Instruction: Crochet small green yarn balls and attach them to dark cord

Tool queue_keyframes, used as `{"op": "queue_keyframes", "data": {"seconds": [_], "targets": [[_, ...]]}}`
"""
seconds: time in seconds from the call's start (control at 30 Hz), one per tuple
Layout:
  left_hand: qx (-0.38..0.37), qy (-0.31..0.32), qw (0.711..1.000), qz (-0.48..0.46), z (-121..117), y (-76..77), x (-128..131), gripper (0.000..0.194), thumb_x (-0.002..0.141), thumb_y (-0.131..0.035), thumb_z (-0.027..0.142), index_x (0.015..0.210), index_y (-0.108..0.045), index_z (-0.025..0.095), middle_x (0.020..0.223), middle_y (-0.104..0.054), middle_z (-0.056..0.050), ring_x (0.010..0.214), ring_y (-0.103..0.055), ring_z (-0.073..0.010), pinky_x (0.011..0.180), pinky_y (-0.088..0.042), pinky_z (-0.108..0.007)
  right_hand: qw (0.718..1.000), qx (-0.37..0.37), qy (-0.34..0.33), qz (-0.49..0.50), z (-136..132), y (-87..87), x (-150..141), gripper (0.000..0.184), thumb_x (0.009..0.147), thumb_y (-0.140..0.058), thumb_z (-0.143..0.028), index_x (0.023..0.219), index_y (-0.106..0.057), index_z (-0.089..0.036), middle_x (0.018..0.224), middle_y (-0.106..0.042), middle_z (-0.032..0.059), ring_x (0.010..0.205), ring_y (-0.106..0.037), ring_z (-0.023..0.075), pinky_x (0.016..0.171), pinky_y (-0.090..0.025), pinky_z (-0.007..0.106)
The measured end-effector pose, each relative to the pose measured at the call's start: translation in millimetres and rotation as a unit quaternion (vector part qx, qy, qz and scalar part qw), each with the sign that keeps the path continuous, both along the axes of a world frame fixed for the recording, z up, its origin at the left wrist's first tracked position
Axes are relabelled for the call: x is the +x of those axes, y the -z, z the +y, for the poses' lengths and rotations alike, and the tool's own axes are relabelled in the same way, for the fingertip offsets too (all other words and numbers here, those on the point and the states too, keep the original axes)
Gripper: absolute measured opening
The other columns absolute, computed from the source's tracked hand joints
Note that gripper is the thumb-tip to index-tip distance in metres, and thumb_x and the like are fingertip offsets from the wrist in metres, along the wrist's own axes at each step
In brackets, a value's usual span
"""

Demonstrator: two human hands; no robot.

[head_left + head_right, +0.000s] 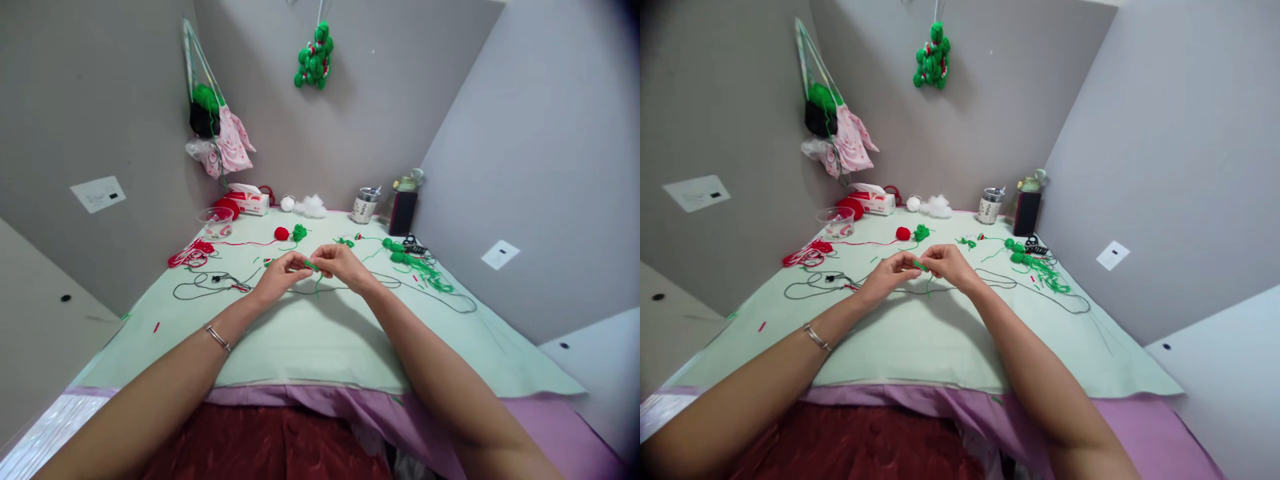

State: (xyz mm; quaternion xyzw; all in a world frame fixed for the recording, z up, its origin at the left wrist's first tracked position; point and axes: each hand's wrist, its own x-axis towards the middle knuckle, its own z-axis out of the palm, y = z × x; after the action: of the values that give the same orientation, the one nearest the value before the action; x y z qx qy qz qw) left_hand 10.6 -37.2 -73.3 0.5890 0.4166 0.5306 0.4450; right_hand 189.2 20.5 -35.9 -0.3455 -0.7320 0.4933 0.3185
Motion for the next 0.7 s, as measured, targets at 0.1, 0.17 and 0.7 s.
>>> {"op": "queue_keyframes", "data": {"seconds": [0.1,0.17,0.7], "targets": [[-0.004,-0.005,1.0,-0.015,0.1,-0.6,-1.2,0.023,0.076,-0.073,0.036,0.084,-0.061,0.018,0.08,-0.061,0.001,0.074,-0.053,-0.0125,0.075,-0.043,-0.028,0.999,0.002,-0.023,0.026,-8.1,-3.1,-2.4,0.041,0.083,-0.062,-0.053,0.074,-0.067,-0.013,0.06,-0.057,0.0,0.053,-0.047,0.0084,0.053,-0.037,0.023],[-0.007,-0.01,1.0,-0.022,0.3,-0.9,-2.4,0.023,0.077,-0.072,0.037,0.084,-0.06,0.018,0.079,-0.059,0.002,0.073,-0.052,-0.0121,0.074,-0.042,-0.028,0.999,0.002,-0.045,0.028,-8.9,-4.4,0.8,0.041,0.084,-0.061,-0.053,0.078,-0.068,-0.013,0.066,-0.059,0.0012,0.059,-0.049,0.0093,0.057,-0.04,0.024],[0.023,-0.095,0.995,0.02,2.5,-3.0,-5.3,0.033,0.083,-0.065,0.05,0.093,-0.063,0.019,0.092,-0.063,-0.002,0.085,-0.056,-0.0158,0.08,-0.044,-0.028,0.998,0.056,0.035,0.009,-7.9,3.8,-3.8,0.03,0.075,-0.069,-0.043,0.074,-0.067,-0.014,0.06,-0.057,-0.0009,0.057,-0.043,0.0094,0.054,-0.035,0.025]]}}
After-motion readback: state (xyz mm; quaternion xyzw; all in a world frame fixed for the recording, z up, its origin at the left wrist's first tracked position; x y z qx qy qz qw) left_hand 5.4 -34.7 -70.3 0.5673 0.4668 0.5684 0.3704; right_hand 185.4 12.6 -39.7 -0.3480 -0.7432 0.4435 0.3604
